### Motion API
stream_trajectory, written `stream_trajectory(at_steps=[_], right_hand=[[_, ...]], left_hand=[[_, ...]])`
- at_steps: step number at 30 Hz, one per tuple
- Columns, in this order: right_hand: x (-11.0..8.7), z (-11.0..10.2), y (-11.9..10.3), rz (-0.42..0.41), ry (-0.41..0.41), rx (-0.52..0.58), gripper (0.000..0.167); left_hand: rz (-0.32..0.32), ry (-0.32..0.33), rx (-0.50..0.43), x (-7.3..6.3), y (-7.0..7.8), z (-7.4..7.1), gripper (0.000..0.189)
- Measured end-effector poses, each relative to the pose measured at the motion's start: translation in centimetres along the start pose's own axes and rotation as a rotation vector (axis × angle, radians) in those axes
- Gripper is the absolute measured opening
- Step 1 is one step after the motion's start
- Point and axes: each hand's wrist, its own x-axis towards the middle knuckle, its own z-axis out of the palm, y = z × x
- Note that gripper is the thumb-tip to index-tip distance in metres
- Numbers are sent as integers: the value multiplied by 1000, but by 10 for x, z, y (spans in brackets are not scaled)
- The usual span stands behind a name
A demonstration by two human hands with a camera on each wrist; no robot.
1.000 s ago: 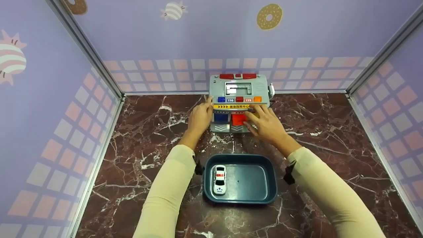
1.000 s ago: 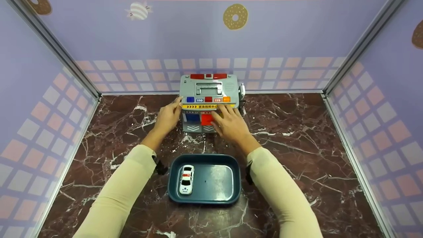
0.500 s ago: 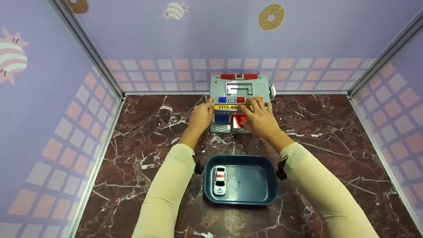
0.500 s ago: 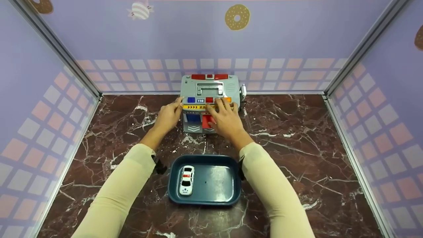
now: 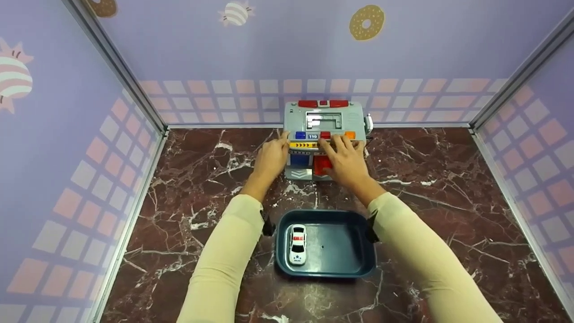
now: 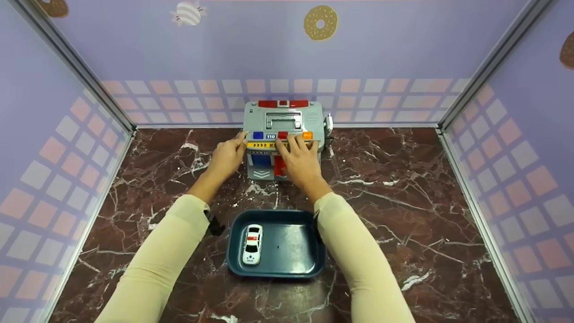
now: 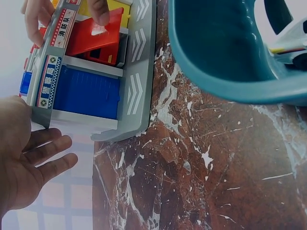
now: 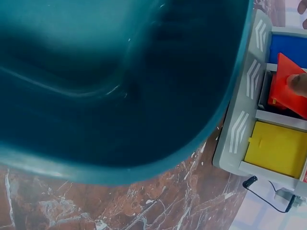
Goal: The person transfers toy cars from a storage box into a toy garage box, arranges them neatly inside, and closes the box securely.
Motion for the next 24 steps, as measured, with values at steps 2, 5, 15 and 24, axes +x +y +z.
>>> stream_trajectory(at_steps=[2, 5, 15, 24], right_hand=[[2, 2, -2, 13, -2, -6, 91], [6, 6, -5, 35, -8, -17, 93], [14, 18, -7, 2, -32, -172, 92], [20, 26, -7, -12, 71, -243, 79]], left_hand=[[-8, -1, -10, 0, -1, 0, 41], [-18, -2, -21, -1, -1, 1, 41], [-29, -20, -31, 0, 0, 3, 40], [-9, 0, -21, 1, -3, 1, 39]])
